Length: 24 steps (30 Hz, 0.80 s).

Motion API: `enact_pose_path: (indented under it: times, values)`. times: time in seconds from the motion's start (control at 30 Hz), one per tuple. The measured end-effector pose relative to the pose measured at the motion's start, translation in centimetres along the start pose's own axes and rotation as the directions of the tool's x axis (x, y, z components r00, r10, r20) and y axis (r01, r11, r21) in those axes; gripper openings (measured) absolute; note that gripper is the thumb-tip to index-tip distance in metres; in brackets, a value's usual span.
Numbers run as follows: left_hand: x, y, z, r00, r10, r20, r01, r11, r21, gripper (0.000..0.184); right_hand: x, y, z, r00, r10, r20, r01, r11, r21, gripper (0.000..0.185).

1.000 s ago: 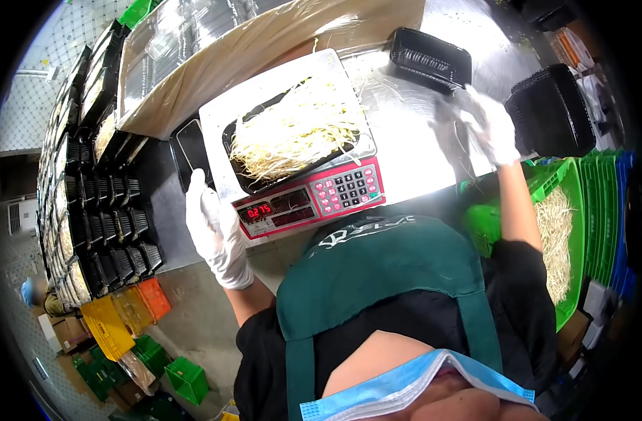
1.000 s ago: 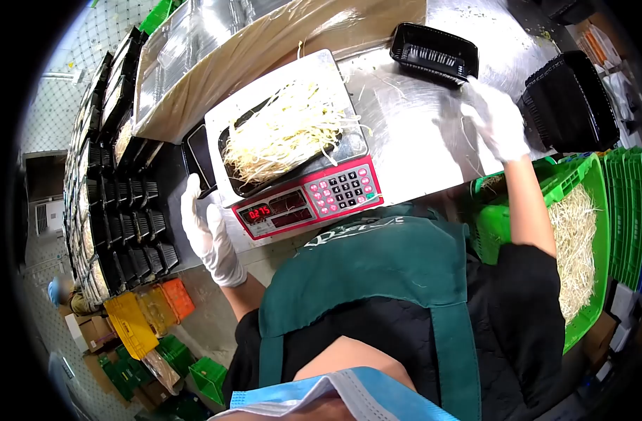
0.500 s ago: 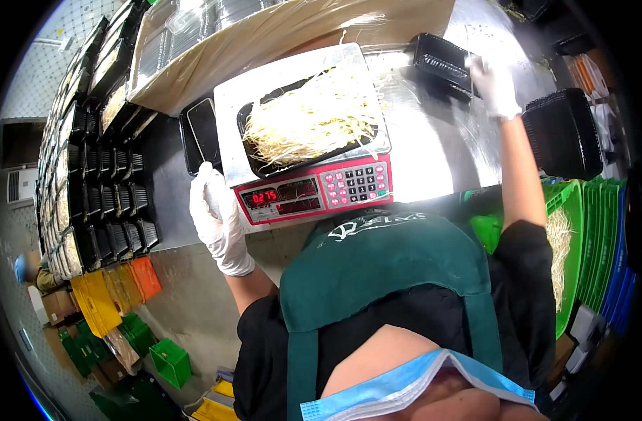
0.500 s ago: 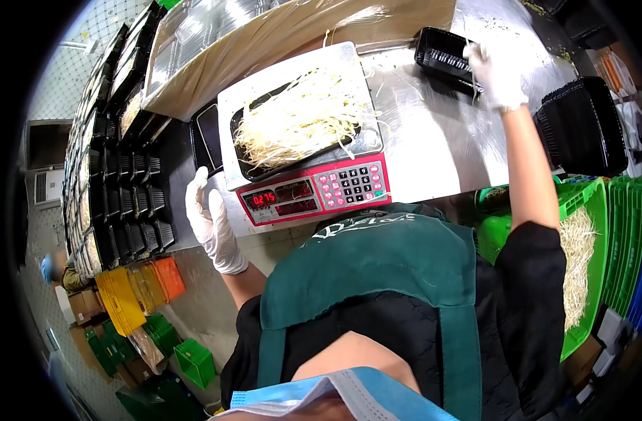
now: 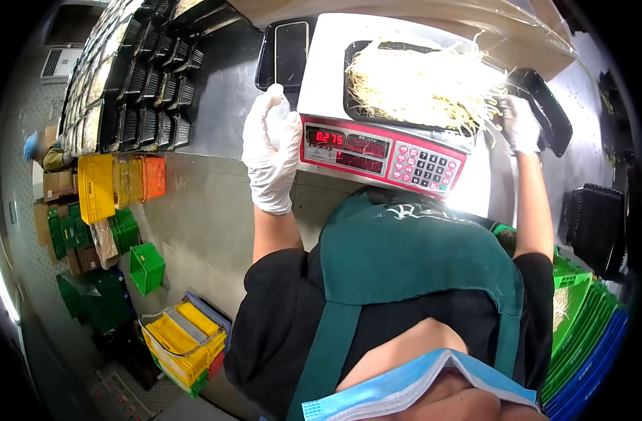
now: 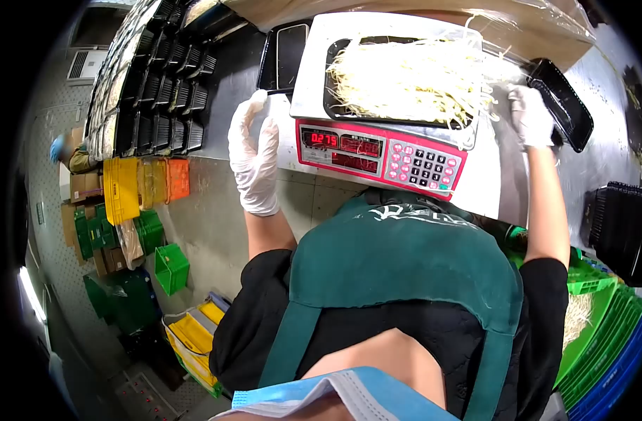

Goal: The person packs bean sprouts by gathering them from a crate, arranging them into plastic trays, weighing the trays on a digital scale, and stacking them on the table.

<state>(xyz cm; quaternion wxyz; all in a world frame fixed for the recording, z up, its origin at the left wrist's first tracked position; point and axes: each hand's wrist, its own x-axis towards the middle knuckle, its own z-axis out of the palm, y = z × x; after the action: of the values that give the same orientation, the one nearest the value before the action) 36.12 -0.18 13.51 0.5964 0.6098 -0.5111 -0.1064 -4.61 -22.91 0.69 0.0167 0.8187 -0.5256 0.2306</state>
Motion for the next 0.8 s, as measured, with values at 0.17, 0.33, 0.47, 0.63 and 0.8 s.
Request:
enact_pose_path:
  times: [0.17, 0.33, 0.47, 0.63, 0.8]
  values:
    - [-0.5, -1.3, -1.2, 0.987, -0.062, 0.146, 0.057, 0.998, 0.033, 0.038, 4.4, 3.8, -10.1, 0.983, 0.171, 0.065, -0.169, 0.985, -0.032, 0.030]
    - [-0.8, -2.5, -0.9, 0.990, -0.042, 0.135, 0.042, 0.999, 0.003, 0.036, 0.7, 4.6, -10.8, 0.829, 0.288, 0.479, -0.340, 0.940, 0.022, 0.075]
    - [-0.6, -3.1, -0.9, 0.972, -0.154, 0.180, 0.153, 0.988, 0.021, 0.035, -1.8, 3.3, -8.8, 0.955, 0.068, 0.288, -0.097, 0.992, 0.086, 0.050]
    - [-0.1, -3.6, -0.2, 0.978, -0.104, 0.179, 0.120, 0.989, -0.082, 0.034, -5.7, 1.2, -13.8, 0.711, 0.694, 0.114, -0.684, 0.720, -0.116, 0.046]
    - [0.9, -3.8, 2.8, 0.980, -0.127, 0.154, 0.146, 0.982, -0.117, 0.028, -11.6, 5.5, -6.7, 0.600, 0.725, 0.339, -0.648, 0.689, -0.326, 0.066]
